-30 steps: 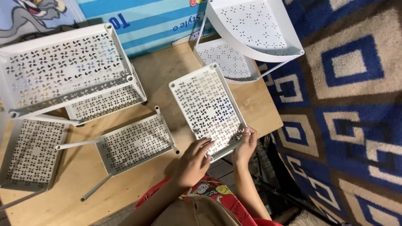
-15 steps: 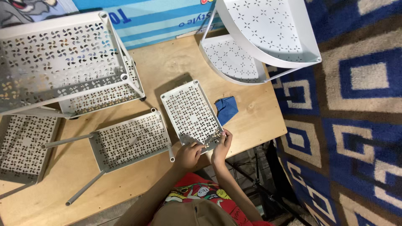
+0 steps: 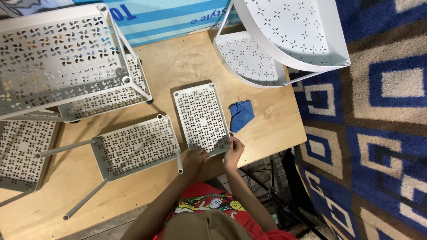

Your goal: The person assembles a white plastic storage rack by inserting corner posts into perforated trays, stacking trays, and wiping the surface with a blue cloth. The person handles multiple trays and posts, aligning and securing them into a multi-tiered rack structure.

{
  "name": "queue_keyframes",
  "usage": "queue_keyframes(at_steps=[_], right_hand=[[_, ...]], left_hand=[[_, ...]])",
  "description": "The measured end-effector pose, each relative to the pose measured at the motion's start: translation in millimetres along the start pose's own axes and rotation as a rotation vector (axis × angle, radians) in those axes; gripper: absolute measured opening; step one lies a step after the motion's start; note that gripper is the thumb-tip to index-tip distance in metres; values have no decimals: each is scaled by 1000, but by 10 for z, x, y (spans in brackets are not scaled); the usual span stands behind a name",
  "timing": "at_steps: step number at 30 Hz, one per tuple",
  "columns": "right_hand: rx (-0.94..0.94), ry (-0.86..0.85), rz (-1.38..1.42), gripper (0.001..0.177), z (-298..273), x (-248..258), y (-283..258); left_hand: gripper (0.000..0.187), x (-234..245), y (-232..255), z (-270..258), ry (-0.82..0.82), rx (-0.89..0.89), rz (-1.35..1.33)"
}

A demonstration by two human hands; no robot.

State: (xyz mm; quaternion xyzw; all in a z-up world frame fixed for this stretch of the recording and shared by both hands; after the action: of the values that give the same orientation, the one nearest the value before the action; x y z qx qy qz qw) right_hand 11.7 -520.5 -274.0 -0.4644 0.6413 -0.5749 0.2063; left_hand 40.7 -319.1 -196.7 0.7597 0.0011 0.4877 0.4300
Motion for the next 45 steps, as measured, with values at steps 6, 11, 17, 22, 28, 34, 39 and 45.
queue_keyframes(at_steps=[6, 11, 17, 22, 28, 34, 39, 45], right_hand=[[-43, -46, 165, 17, 104, -96, 89], [-55, -72, 96, 17, 139, -117, -55], [155, -100, -215, 45, -1, -84, -671], [512, -378, -190, 42, -252, -340, -1276], [612, -898, -276, 48, -635, -913, -1454], [516, -1016, -152, 48, -1091, -1351, -1310], [313, -981, 100, 27, -1199, -1540, -1085], [89, -858, 86, 21, -1115, -1780, -880]], left_hand=[[19, 73, -33, 43, 19, 31, -5], [24, 77, -66, 104, -61, 64, -19], [44, 329, 106, -8, 7, 60, -148], [52, 517, 62, -503, -180, 130, -261], [44, 713, -489, -1199, -95, 295, -239], [87, 1021, -867, -1262, -11, 402, 27], [126, 961, -1044, -1020, -234, 432, 135], [108, 559, -1358, -957, -107, 386, 190]])
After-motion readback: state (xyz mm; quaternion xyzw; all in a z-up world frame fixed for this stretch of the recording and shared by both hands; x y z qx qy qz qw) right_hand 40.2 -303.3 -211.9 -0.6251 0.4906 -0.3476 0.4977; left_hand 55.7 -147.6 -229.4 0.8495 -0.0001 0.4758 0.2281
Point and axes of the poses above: each hand's wrist, its own z-axis towards the middle knuckle, its own x-axis out of the back of the hand, y = z × x, the point moved 5 cm from there along z, towards the middle knuckle, and after that the axes turned 15 degrees about -y, right-handed, at the moved point
